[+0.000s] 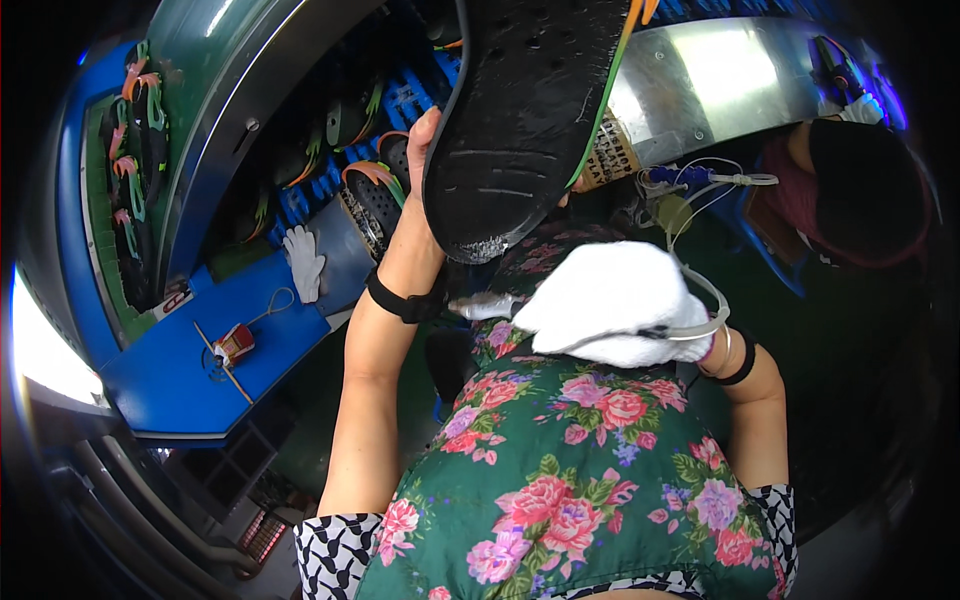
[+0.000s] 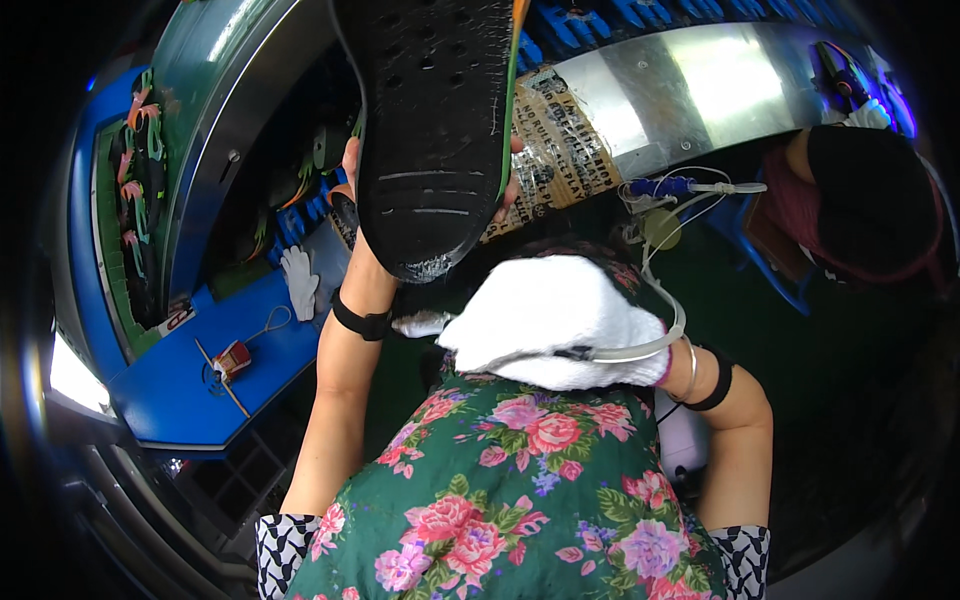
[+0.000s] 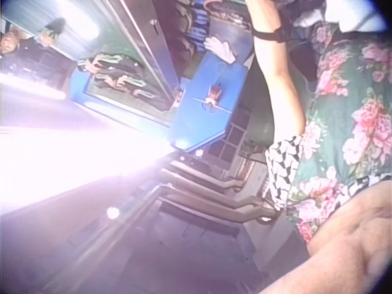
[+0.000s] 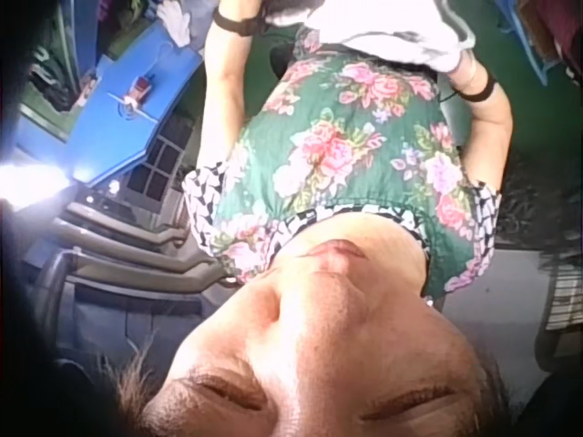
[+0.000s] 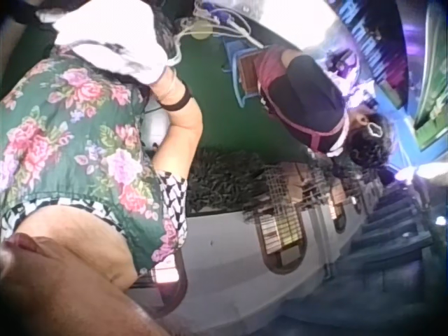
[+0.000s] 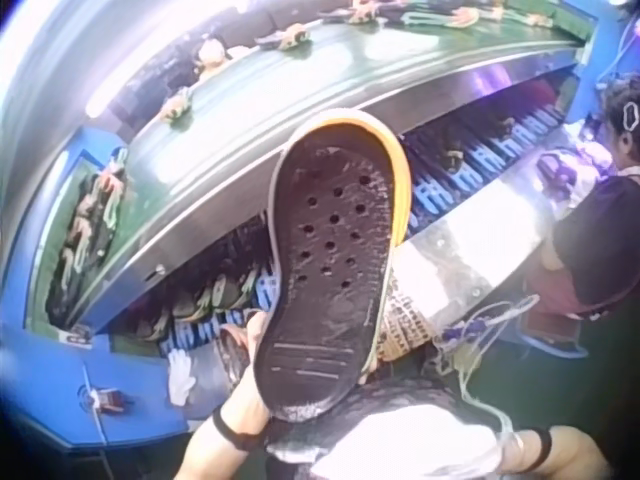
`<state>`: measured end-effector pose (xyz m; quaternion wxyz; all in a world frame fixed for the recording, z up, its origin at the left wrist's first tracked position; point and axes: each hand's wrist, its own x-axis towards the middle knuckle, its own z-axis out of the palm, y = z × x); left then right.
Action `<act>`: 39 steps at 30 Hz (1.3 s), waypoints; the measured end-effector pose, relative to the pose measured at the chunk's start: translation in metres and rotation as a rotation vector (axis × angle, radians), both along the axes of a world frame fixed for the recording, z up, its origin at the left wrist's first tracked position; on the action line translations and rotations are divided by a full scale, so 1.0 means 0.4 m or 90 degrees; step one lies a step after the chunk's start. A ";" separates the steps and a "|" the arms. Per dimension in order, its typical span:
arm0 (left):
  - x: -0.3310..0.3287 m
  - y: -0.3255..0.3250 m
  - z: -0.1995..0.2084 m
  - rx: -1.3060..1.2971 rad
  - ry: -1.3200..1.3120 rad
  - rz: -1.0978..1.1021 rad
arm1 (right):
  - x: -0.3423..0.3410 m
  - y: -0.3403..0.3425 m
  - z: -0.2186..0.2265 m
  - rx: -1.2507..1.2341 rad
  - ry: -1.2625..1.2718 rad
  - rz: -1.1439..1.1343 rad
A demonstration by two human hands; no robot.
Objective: Applying glue to shoe soles using a brush on a manufacturing line.
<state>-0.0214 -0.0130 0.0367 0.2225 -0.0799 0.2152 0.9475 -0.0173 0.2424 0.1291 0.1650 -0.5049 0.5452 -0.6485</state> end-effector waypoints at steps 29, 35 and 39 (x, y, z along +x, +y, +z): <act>-0.011 -0.023 0.099 0.026 -0.103 -0.043 | -0.029 -0.009 -0.005 0.088 0.175 -0.102; 0.004 -0.005 0.074 0.110 -0.092 -0.006 | -0.063 0.009 -0.002 0.029 -0.151 -0.114; 0.033 0.044 0.061 0.133 -0.187 0.004 | -0.135 0.033 0.011 0.133 0.068 -0.286</act>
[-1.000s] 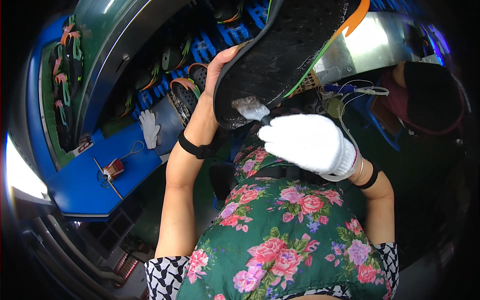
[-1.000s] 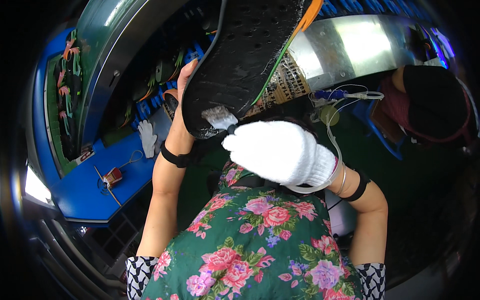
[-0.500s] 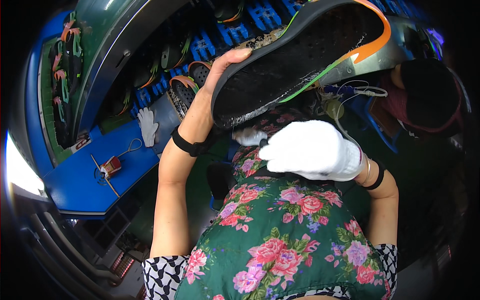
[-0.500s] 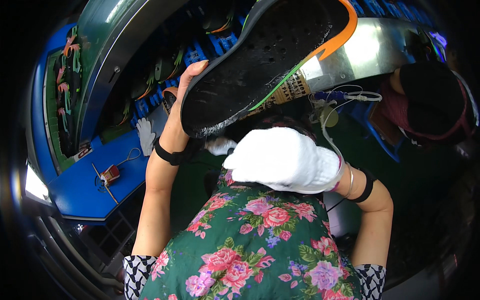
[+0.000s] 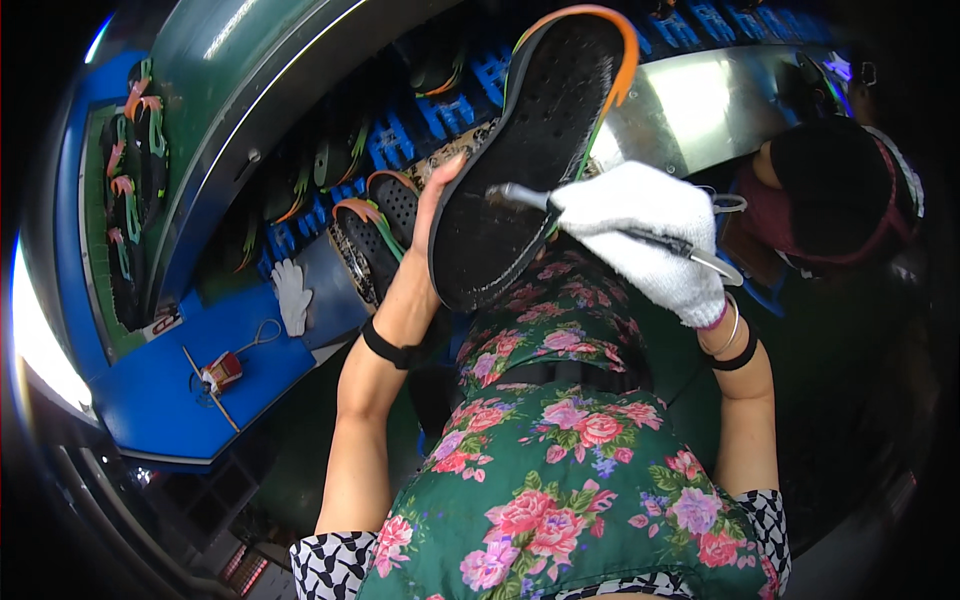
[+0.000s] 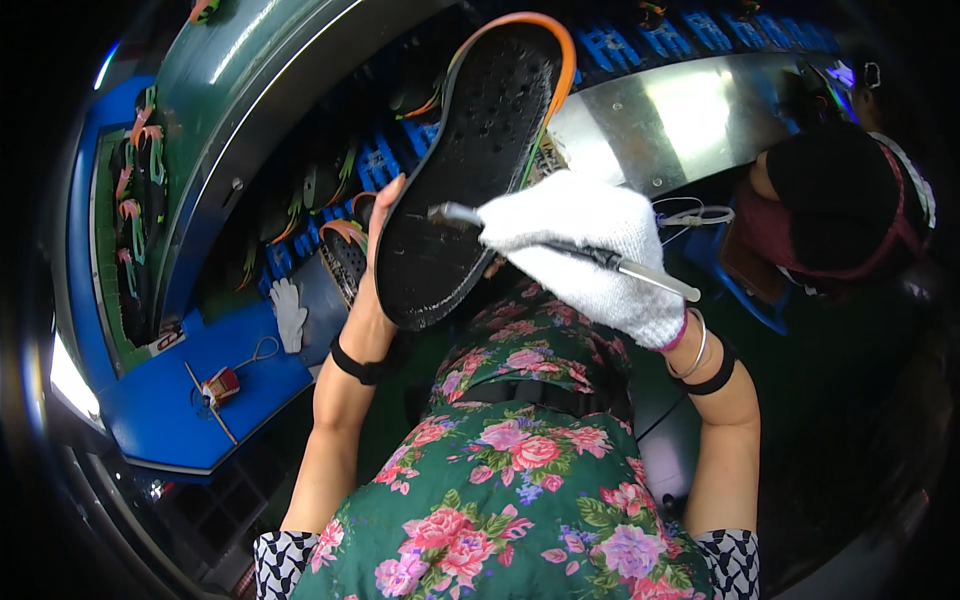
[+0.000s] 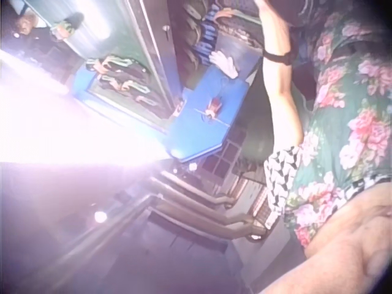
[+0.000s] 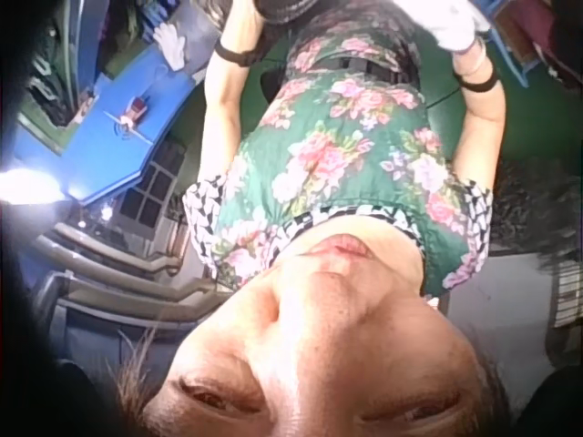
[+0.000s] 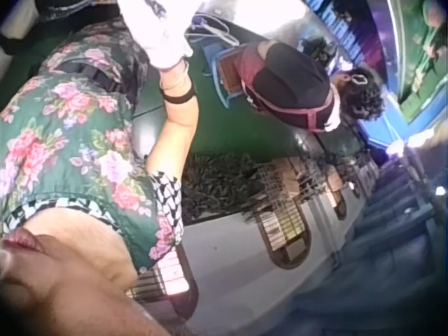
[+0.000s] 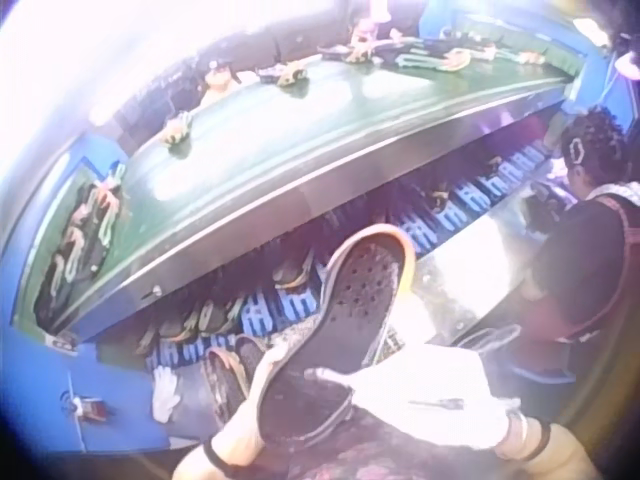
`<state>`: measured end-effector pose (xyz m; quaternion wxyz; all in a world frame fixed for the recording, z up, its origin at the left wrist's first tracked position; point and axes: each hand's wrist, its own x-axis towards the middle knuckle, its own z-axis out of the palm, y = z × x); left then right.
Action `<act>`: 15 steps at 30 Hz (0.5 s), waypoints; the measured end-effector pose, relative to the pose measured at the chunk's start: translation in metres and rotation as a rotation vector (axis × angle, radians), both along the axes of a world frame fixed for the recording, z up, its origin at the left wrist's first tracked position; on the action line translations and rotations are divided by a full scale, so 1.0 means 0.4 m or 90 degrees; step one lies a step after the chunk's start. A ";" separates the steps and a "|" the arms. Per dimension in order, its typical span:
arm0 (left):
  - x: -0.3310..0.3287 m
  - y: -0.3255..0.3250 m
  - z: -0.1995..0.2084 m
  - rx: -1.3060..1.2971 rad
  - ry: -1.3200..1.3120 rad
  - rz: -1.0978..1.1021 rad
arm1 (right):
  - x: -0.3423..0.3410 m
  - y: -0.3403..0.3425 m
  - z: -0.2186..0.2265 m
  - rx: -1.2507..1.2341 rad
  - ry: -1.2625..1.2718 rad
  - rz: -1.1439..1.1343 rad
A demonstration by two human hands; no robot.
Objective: Applying glue to shoe soles using a brush on a manufacturing line.
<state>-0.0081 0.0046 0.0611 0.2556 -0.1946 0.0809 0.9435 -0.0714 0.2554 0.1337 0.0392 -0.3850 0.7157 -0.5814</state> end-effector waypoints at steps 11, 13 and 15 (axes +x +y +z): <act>0.029 0.018 -0.008 0.072 0.035 -0.004 | 0.034 -0.020 0.004 0.175 0.324 -0.071; 0.013 0.000 -0.056 -0.034 -0.077 0.143 | 0.123 -0.047 -0.007 0.063 0.166 0.050; 0.043 -0.004 0.015 0.033 0.055 0.011 | 0.149 -0.053 0.019 -0.104 -0.030 0.159</act>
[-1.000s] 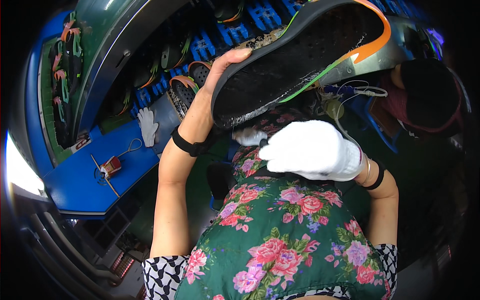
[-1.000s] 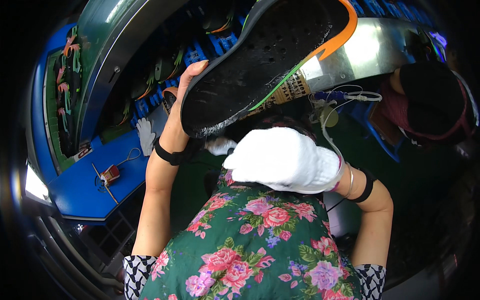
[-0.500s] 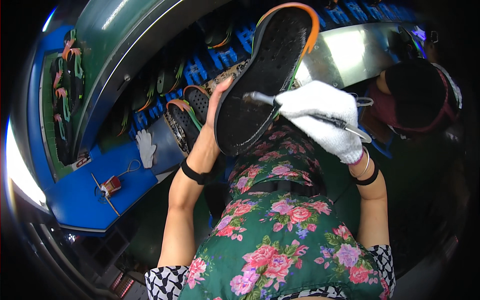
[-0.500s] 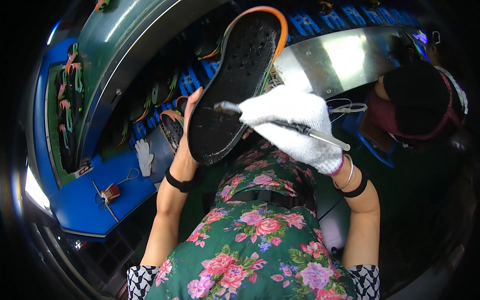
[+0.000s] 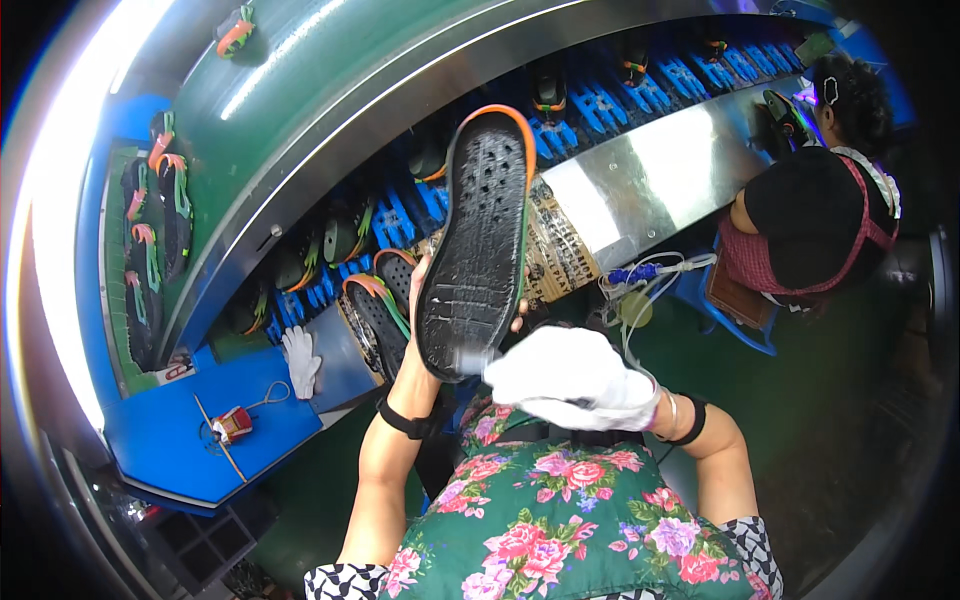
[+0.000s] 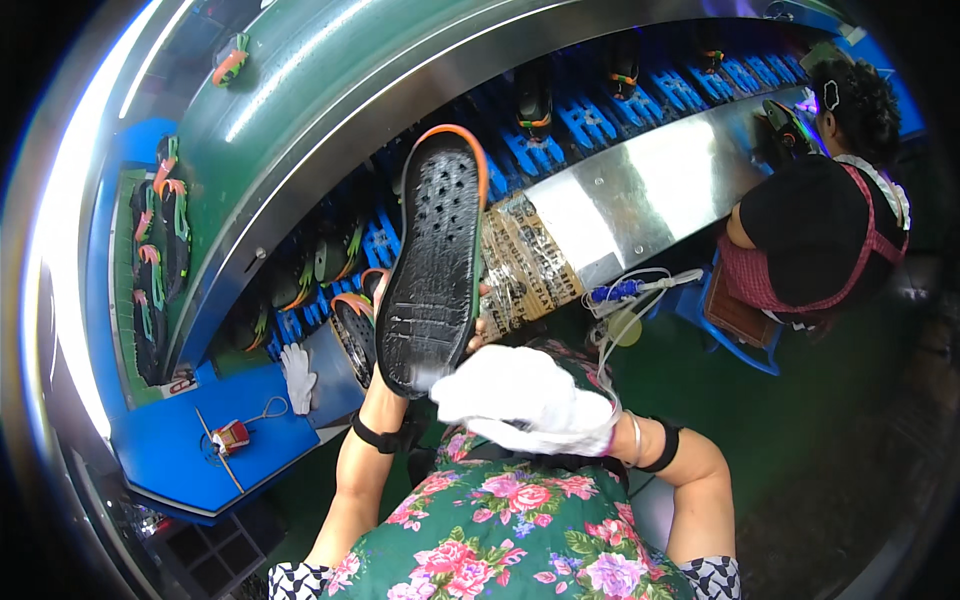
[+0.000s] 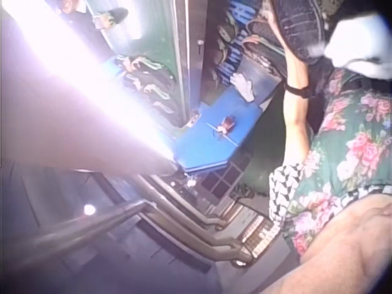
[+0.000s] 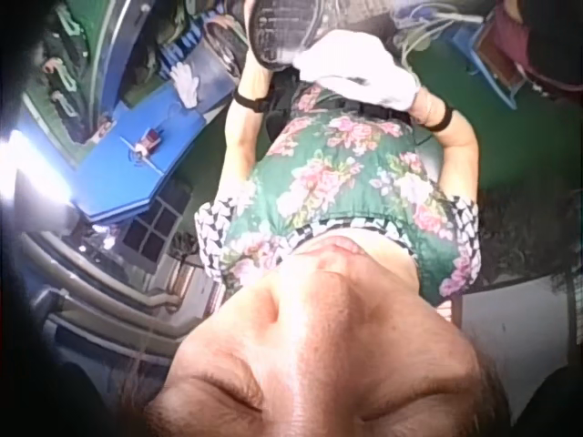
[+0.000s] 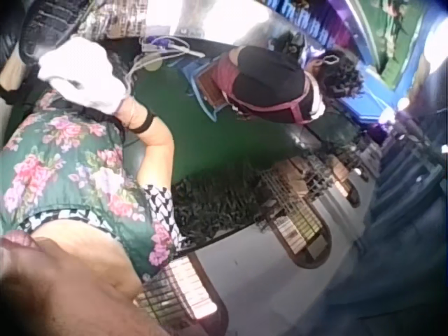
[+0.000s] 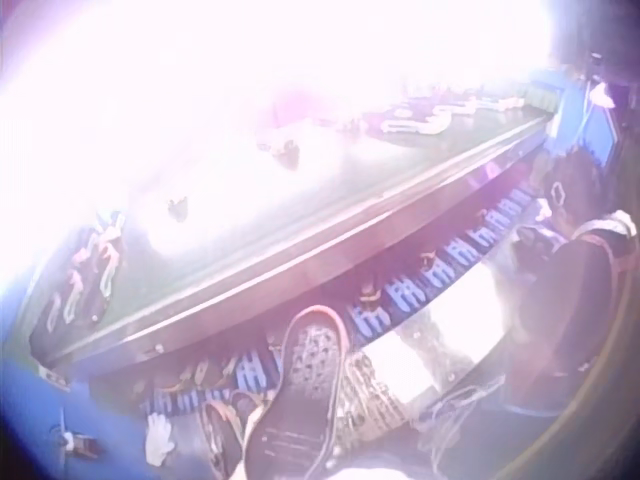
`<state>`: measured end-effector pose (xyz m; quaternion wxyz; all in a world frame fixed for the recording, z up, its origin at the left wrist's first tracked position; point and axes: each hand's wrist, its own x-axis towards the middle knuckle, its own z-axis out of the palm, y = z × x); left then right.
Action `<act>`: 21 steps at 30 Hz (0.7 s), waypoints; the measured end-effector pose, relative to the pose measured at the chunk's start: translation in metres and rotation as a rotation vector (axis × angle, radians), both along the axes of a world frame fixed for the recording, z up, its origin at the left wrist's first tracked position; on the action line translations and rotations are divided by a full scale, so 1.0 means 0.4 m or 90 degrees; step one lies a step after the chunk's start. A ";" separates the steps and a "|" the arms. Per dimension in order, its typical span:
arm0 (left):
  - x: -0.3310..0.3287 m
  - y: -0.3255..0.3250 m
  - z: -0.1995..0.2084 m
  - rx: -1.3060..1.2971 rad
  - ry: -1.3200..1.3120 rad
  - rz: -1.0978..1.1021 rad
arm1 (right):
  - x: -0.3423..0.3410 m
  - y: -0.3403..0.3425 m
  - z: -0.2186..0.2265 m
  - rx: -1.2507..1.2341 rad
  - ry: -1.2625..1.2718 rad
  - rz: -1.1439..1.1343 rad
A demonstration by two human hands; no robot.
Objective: Applying glue to shoe soles using a brush on a manufacturing line.
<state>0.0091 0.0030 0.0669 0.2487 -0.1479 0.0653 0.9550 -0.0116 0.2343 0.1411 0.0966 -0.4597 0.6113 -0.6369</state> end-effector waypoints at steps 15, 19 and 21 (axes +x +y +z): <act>0.115 -0.081 0.048 0.127 0.245 0.097 | -0.019 0.159 -0.137 -0.477 -0.750 -0.176; 0.134 -0.068 0.049 0.124 0.306 0.157 | -0.013 0.169 -0.187 -0.463 -0.817 -0.246; 0.145 -0.068 0.061 0.139 0.276 0.193 | -0.013 0.166 -0.209 -0.486 -0.815 -0.236</act>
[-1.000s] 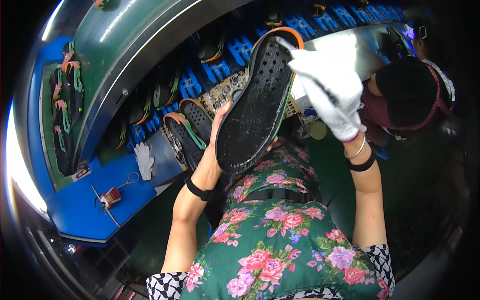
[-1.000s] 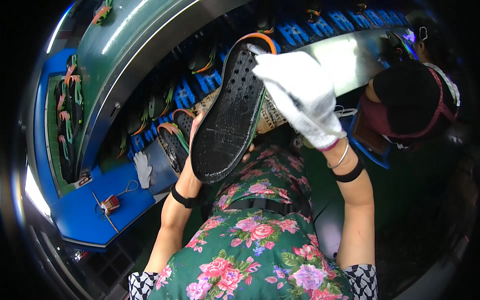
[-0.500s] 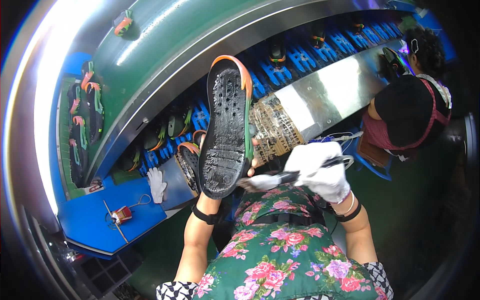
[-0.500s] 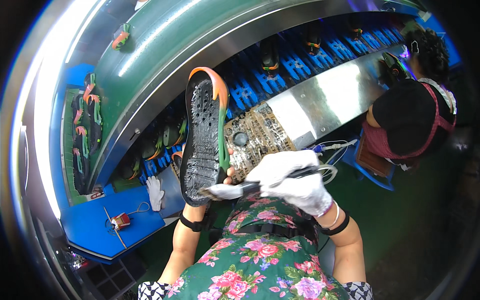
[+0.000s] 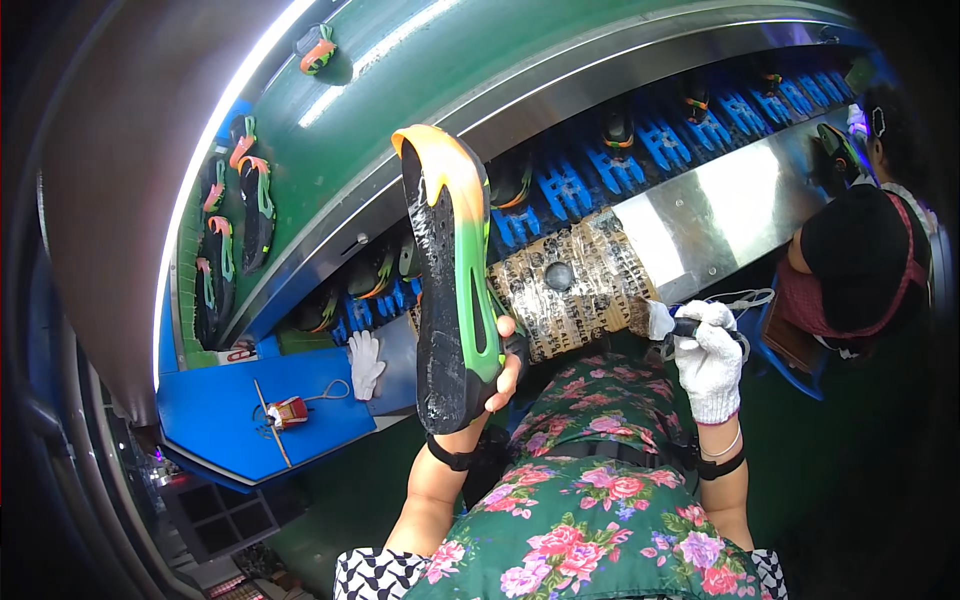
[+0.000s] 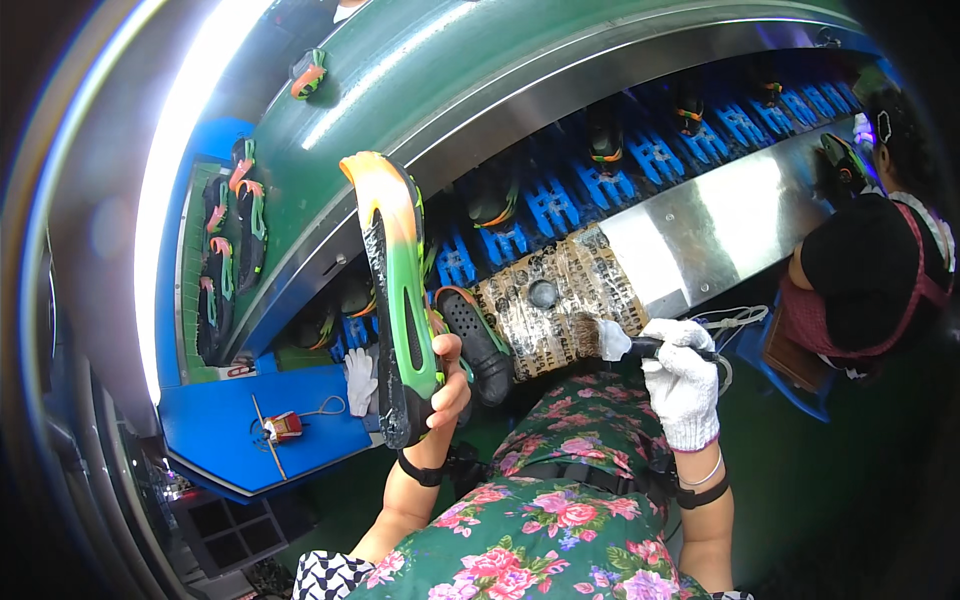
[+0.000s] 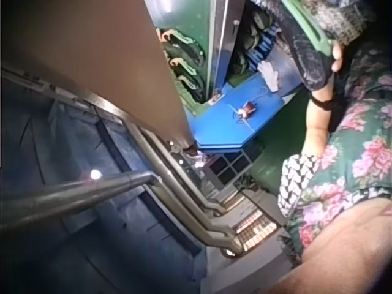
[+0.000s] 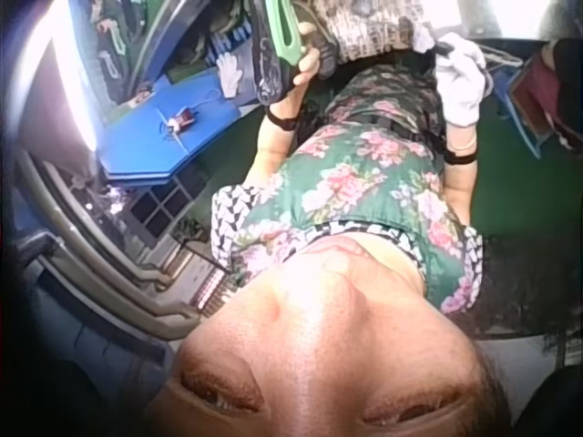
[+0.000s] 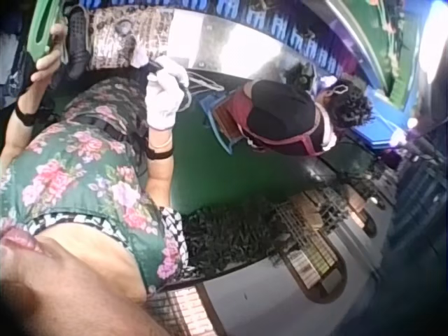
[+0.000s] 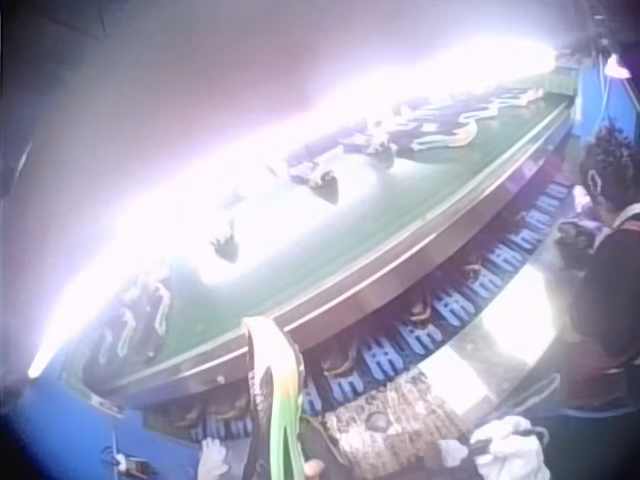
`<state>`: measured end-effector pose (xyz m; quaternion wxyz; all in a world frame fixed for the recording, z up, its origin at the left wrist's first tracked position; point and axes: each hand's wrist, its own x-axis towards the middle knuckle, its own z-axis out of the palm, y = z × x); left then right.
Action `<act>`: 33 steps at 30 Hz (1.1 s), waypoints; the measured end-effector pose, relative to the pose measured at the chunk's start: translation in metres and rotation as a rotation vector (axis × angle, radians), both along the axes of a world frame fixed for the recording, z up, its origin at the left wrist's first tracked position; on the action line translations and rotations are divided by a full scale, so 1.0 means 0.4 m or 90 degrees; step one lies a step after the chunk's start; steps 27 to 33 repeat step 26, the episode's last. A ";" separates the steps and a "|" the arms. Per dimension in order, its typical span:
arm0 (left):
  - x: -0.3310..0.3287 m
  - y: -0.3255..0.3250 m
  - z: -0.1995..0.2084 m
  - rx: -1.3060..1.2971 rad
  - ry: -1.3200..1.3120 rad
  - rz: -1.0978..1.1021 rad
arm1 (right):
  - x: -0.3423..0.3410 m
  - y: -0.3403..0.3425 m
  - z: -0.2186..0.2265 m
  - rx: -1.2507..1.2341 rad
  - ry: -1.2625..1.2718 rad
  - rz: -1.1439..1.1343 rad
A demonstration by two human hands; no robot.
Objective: Applying glue to shoe soles using a brush on a manufacturing line.
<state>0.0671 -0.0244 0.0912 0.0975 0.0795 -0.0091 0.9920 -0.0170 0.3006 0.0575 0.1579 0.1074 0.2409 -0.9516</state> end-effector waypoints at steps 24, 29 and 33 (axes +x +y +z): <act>0.013 0.033 0.187 -0.624 -0.227 0.213 | -0.040 -0.010 -0.095 0.107 0.034 -0.010; 0.001 0.045 0.220 -0.647 -0.232 0.226 | -0.041 -0.013 -0.100 0.119 0.054 -0.005; 0.001 0.045 0.220 -0.647 -0.232 0.226 | -0.041 -0.013 -0.100 0.119 0.054 -0.005</act>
